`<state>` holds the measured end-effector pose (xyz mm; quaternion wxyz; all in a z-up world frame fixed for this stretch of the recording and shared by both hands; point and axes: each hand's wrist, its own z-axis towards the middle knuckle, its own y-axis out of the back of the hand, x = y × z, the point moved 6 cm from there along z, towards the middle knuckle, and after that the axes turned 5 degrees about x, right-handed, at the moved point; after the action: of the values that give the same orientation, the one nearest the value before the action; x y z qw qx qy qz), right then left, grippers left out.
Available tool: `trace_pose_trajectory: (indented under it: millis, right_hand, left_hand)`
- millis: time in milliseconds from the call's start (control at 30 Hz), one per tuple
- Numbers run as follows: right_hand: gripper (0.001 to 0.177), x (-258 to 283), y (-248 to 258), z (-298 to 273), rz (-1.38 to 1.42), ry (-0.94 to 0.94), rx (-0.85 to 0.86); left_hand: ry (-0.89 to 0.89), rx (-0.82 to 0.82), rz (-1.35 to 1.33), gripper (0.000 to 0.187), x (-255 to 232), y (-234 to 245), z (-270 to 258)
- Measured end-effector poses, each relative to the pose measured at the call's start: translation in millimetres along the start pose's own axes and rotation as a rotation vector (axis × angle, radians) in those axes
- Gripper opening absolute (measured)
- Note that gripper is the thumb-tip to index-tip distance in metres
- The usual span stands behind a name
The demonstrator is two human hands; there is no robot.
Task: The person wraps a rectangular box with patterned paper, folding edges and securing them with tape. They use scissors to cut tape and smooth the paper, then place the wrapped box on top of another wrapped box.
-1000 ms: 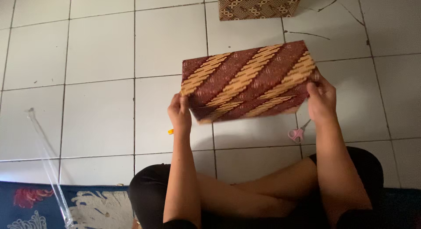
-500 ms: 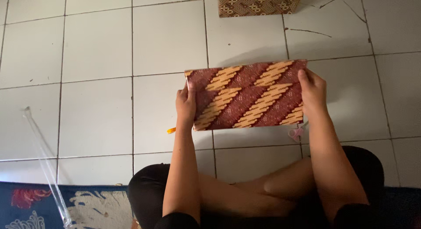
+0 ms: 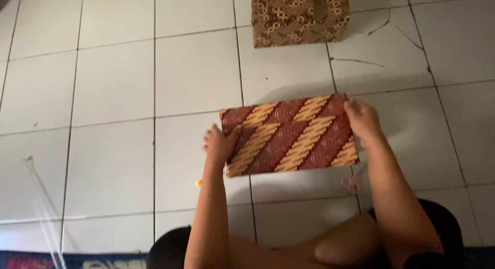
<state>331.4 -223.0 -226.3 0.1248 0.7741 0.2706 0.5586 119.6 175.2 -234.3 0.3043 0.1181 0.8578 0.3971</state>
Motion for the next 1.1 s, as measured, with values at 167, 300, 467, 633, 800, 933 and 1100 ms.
trace_pose_trajectory:
  millis: [167, 300, 467, 633, 800, 933, 1100]
  right_hand:
    - [0.039, 63, 29, 83, 0.080, 0.185, -0.095]
    - [0.027, 123, 17, 167, 0.018, 0.409, -0.113]
    - [0.043, 164, -38, 232, -0.184, 0.518, -0.069]
    - [0.065, 175, -70, 241, -0.297, 0.386, 0.058]
    - [0.075, 159, -76, 222, -0.201, 0.278, 0.092]
    - [0.079, 144, -88, 200, -0.335, 0.322, 0.125]
    - [0.078, 114, -94, 154, -0.418, 0.331, 0.217]
  left_hand:
    - [-0.426, -0.273, -0.107, 0.132, -102, 47, 58]
    - [-0.643, -0.209, -0.238, 0.106, -198, 44, 157]
    - [-0.727, -0.153, -0.364, 0.066, -293, 11, 251]
    - [-0.535, -0.619, 0.038, 0.068, -316, -9, 253]
    - [-0.515, -0.490, -0.294, 0.055, -286, -19, 219]
    - [-0.537, -0.452, -0.429, 0.054, -254, -12, 168]
    - [-0.295, -0.243, -0.425, 0.057, -192, -32, 124]
